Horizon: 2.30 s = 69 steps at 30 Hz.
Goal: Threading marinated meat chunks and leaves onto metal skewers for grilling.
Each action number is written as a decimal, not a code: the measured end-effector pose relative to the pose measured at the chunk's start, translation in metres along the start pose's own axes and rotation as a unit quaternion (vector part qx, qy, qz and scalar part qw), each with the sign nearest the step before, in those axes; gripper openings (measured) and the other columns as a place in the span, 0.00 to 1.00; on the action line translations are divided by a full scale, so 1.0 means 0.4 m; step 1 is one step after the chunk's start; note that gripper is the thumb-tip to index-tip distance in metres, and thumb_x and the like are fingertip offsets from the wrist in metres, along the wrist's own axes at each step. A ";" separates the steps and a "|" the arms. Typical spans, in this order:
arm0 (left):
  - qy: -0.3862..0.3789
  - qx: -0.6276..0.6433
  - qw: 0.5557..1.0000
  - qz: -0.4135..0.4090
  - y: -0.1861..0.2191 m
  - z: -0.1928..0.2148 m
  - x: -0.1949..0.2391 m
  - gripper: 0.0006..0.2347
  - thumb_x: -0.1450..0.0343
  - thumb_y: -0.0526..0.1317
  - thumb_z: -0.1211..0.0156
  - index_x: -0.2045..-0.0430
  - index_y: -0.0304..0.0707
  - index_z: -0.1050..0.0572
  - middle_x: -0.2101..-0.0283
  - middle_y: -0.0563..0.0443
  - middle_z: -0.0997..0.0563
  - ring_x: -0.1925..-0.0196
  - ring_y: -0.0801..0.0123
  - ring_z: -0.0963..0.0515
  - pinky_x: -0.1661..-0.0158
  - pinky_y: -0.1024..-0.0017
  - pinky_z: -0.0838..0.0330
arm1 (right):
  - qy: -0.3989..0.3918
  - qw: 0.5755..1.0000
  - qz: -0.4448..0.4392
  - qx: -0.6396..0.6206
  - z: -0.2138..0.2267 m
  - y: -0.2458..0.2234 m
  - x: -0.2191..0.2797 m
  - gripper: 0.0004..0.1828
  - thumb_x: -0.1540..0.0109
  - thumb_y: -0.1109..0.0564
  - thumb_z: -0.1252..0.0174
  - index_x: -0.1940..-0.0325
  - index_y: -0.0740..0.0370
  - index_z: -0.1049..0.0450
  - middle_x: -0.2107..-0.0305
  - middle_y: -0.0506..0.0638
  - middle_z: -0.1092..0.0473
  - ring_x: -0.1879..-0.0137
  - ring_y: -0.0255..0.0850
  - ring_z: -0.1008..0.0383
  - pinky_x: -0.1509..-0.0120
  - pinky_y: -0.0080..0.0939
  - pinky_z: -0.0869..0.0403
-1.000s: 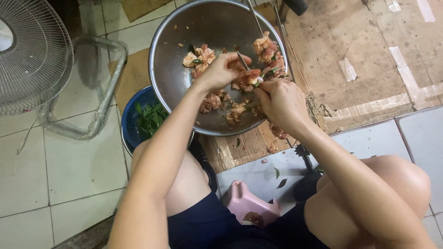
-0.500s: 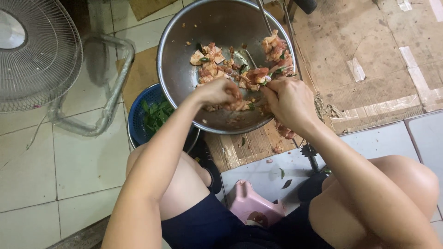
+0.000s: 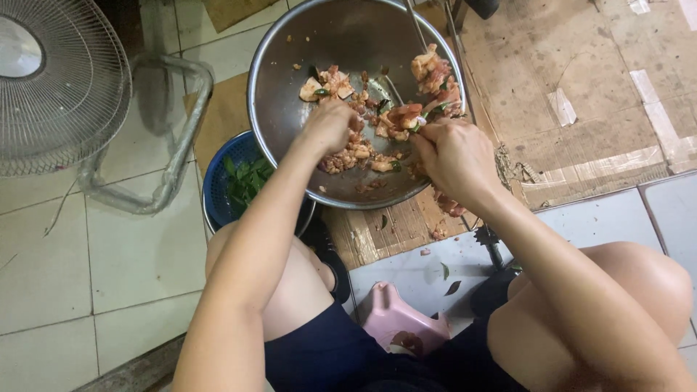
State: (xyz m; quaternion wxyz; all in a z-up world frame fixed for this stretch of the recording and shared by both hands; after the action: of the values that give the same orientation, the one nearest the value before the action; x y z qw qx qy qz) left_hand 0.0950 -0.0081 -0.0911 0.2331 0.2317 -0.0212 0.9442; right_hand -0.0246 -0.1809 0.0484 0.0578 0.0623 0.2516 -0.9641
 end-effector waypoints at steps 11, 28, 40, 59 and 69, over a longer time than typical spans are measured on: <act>-0.099 0.078 0.989 -0.078 0.173 -0.102 -0.024 0.06 0.24 0.35 0.47 0.62 0.34 0.22 0.55 0.43 0.21 0.55 0.64 0.21 0.53 0.66 0.21 | 0.025 1.000 0.017 -0.003 0.011 0.001 -0.001 0.12 0.36 0.51 0.41 0.62 0.62 0.18 0.66 0.57 0.23 0.56 0.55 0.22 0.52 0.55 0.26; 0.208 0.086 0.970 -0.087 0.109 0.059 -0.134 0.09 0.30 0.25 0.47 0.59 0.34 0.26 0.50 0.38 0.26 0.47 0.52 0.25 0.45 0.58 0.28 | 0.002 1.000 0.005 0.004 -0.005 0.019 -0.007 0.13 0.35 0.50 0.41 0.64 0.61 0.18 0.67 0.56 0.23 0.59 0.54 0.22 0.55 0.54 0.25; 0.214 -0.028 0.976 -0.002 -0.039 0.002 -0.134 0.10 0.36 0.24 0.41 0.63 0.32 0.21 0.52 0.34 0.20 0.49 0.50 0.19 0.49 0.57 0.23 | 0.017 0.999 0.037 -0.010 0.002 0.013 0.002 0.14 0.36 0.50 0.40 0.65 0.62 0.18 0.69 0.56 0.24 0.58 0.53 0.22 0.55 0.54 0.25; 0.240 0.743 0.587 -0.215 0.098 0.265 0.151 0.11 0.24 0.28 0.47 0.47 0.30 0.26 0.53 0.42 0.17 0.50 0.62 0.15 0.48 0.68 0.17 | 0.016 1.000 0.017 0.016 0.001 0.002 -0.003 0.13 0.36 0.50 0.41 0.65 0.61 0.18 0.68 0.55 0.23 0.57 0.53 0.21 0.55 0.55 0.25; 0.443 0.419 0.766 -0.203 0.148 0.336 0.278 0.11 0.24 0.27 0.45 0.50 0.30 0.21 0.53 0.41 0.14 0.52 0.64 0.13 0.50 0.70 0.18 | 0.034 0.999 0.021 0.031 -0.003 0.001 0.001 0.12 0.36 0.50 0.41 0.65 0.61 0.19 0.68 0.54 0.23 0.57 0.52 0.22 0.56 0.54 0.25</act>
State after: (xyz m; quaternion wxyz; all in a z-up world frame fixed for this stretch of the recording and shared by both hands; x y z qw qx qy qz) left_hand 0.0388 -0.0329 0.0826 0.2829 -0.1389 0.5293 0.7877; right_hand -0.0247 -0.1806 0.0471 0.0679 0.1018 0.2222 -0.9673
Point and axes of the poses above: each hand's wrist, its own x-axis away from the middle knuckle, its own z-axis out of the back of the hand, y = z × x, the point moved 9 cm from there along -x, towards the middle knuckle
